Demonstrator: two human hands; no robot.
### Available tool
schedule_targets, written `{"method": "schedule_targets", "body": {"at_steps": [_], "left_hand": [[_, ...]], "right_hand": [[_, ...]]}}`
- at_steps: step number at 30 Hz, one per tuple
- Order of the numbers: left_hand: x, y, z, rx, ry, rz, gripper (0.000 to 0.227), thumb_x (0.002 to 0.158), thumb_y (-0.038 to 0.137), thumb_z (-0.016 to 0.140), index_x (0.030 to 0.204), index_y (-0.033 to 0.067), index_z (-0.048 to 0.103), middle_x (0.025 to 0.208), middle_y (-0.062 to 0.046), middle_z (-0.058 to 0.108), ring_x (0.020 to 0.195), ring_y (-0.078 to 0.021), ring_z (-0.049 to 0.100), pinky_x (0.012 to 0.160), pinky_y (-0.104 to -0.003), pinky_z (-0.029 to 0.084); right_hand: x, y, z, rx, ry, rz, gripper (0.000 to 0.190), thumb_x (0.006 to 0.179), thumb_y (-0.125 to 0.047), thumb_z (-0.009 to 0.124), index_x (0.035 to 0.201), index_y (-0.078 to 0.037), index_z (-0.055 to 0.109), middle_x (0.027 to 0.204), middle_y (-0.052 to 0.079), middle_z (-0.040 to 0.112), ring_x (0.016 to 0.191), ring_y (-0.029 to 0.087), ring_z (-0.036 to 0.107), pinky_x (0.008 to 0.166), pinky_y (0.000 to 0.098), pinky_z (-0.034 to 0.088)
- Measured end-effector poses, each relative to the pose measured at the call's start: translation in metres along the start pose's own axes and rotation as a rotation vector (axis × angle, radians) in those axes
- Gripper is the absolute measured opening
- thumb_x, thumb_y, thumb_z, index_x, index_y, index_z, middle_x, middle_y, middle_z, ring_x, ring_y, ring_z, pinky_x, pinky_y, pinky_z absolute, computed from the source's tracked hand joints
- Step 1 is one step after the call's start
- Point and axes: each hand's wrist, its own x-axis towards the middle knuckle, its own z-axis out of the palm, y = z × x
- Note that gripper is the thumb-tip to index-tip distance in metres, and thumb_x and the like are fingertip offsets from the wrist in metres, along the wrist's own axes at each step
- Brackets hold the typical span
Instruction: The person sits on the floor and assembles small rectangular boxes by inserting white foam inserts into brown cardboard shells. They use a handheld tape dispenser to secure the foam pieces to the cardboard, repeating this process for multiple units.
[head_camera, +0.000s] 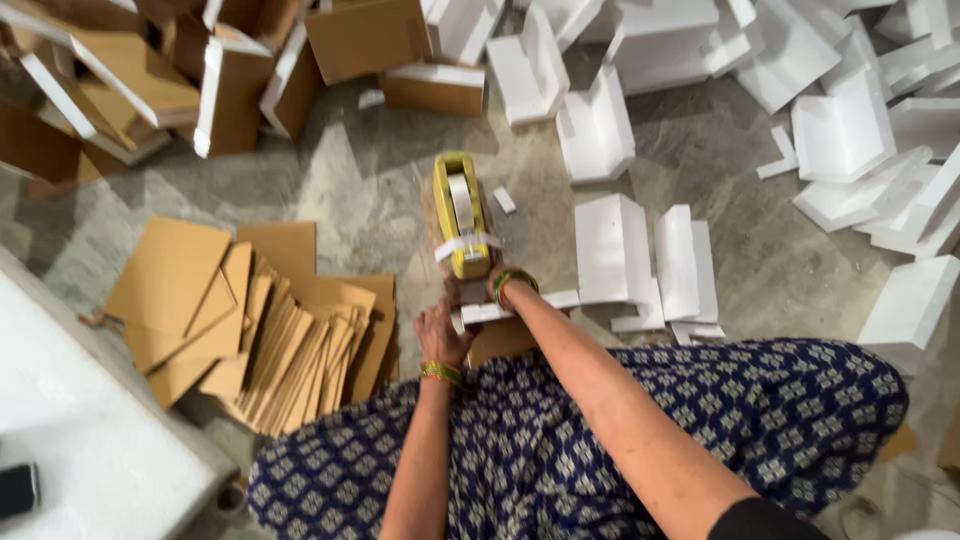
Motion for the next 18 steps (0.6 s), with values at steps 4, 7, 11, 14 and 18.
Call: {"method": "schedule_targets", "body": {"at_steps": [4, 7, 11, 14, 18], "left_hand": [[0.013, 0.001, 0.002, -0.283, 0.005, 0.151, 0.093, 0.060, 0.029, 0.088, 0.144, 0.0129, 0.051, 0.118, -0.003, 0.076, 0.116, -0.0254, 0.062, 0.105, -0.045, 0.034], [0.009, -0.004, 0.008, -0.353, -0.177, 0.022, 0.084, 0.065, 0.029, 0.086, 0.141, 0.0170, 0.053, 0.115, 0.000, 0.077, 0.115, -0.0197, 0.066, 0.109, -0.045, 0.032], [0.014, -0.013, 0.009, -0.156, -0.237, 0.033, 0.069, 0.071, 0.038, 0.086, 0.131, 0.0182, 0.059, 0.114, -0.006, 0.073, 0.116, -0.0261, 0.060, 0.107, -0.046, 0.032], [0.024, -0.010, 0.012, -0.053, -0.298, 0.009, 0.060, 0.075, 0.043, 0.083, 0.127, 0.0203, 0.062, 0.111, -0.008, 0.072, 0.116, -0.0279, 0.060, 0.108, -0.046, 0.032], [0.008, -0.007, 0.004, 0.035, -0.293, 0.074, 0.045, 0.081, 0.022, 0.069, 0.126, 0.0299, 0.068, 0.115, -0.002, 0.076, 0.119, -0.0280, 0.061, 0.110, -0.050, 0.034]], "right_hand": [[0.012, 0.005, -0.001, 0.065, 0.075, 0.011, 0.031, 0.086, -0.026, 0.069, 0.108, -0.006, 0.076, 0.115, 0.021, 0.071, 0.111, 0.033, 0.069, 0.093, 0.0417, 0.057], [0.003, 0.006, 0.010, 0.123, 0.170, 0.045, 0.029, 0.087, -0.020, 0.066, 0.110, -0.004, 0.074, 0.119, 0.023, 0.070, 0.115, 0.035, 0.068, 0.094, 0.0433, 0.057], [-0.035, -0.001, -0.005, 0.214, 0.201, -0.035, 0.033, 0.089, -0.027, 0.064, 0.104, -0.001, 0.078, 0.111, 0.028, 0.073, 0.108, 0.038, 0.072, 0.091, 0.0432, 0.059], [-0.087, 0.000, -0.023, 0.244, 0.344, -0.266, 0.052, 0.099, -0.049, 0.055, 0.097, -0.002, 0.077, 0.103, 0.026, 0.073, 0.098, 0.041, 0.070, 0.092, 0.0465, 0.053], [-0.164, 0.015, -0.022, 0.046, 0.240, -0.390, 0.046, 0.098, -0.045, 0.049, 0.103, -0.006, 0.073, 0.098, 0.018, 0.075, 0.092, 0.032, 0.071, 0.087, 0.0447, 0.053]]}}
